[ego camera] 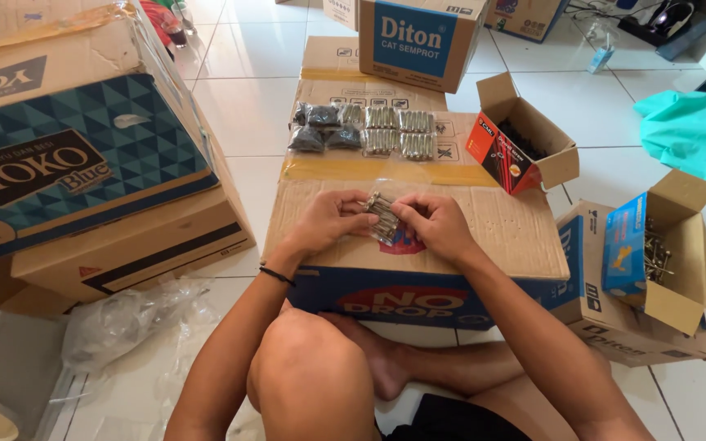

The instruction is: Sort and transfer small metal screws from a plastic bag into a cardboard box while sitting on the floor.

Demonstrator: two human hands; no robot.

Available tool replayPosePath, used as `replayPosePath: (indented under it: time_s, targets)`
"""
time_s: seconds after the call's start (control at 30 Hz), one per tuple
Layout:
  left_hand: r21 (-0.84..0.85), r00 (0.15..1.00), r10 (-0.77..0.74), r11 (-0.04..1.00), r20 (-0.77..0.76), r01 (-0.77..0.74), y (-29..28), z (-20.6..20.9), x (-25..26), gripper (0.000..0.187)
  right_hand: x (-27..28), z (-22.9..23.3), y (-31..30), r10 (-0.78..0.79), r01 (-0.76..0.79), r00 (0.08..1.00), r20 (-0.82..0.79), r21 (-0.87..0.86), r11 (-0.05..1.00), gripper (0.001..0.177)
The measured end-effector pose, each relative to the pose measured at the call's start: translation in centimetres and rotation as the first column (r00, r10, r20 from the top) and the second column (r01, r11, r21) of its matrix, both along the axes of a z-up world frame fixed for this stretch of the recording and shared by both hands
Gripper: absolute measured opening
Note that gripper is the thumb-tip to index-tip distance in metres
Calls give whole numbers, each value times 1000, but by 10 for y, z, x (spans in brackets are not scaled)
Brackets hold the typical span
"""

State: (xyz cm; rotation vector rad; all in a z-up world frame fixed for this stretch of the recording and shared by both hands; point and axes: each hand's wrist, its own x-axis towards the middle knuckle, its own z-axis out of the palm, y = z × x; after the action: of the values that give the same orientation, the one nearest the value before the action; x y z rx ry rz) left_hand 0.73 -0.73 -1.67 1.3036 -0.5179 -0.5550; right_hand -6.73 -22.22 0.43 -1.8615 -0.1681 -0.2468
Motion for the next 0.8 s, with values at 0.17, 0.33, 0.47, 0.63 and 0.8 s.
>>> replayPosePath:
  time_s: [0.17,0.33,0.47,0.63,0.8]
  targets:
    - [19,1000,-5,1000,-25,5,2,17,-9,31,-3,0,3,8,-8,1000,-3,23,1000,13]
    - [42,1000,8,999,-12,-8,0,6,-4,24,-6,3,5,18,-18,1000,-16,3,1000,12]
    - [68,999,33,997,19,-34,2,12,-6,20,-4,1,4,28,-28,999,-21,4,1000,12]
    - [69,999,32,997,17,-33,3,16,-3,26,-1,0,1,20,-20,1000,-16,4,1000,12]
    - [106,983,32,993,181,-52,8,13,4,28,-4,10,3,11,-11,1000,-3,-15,1000,12]
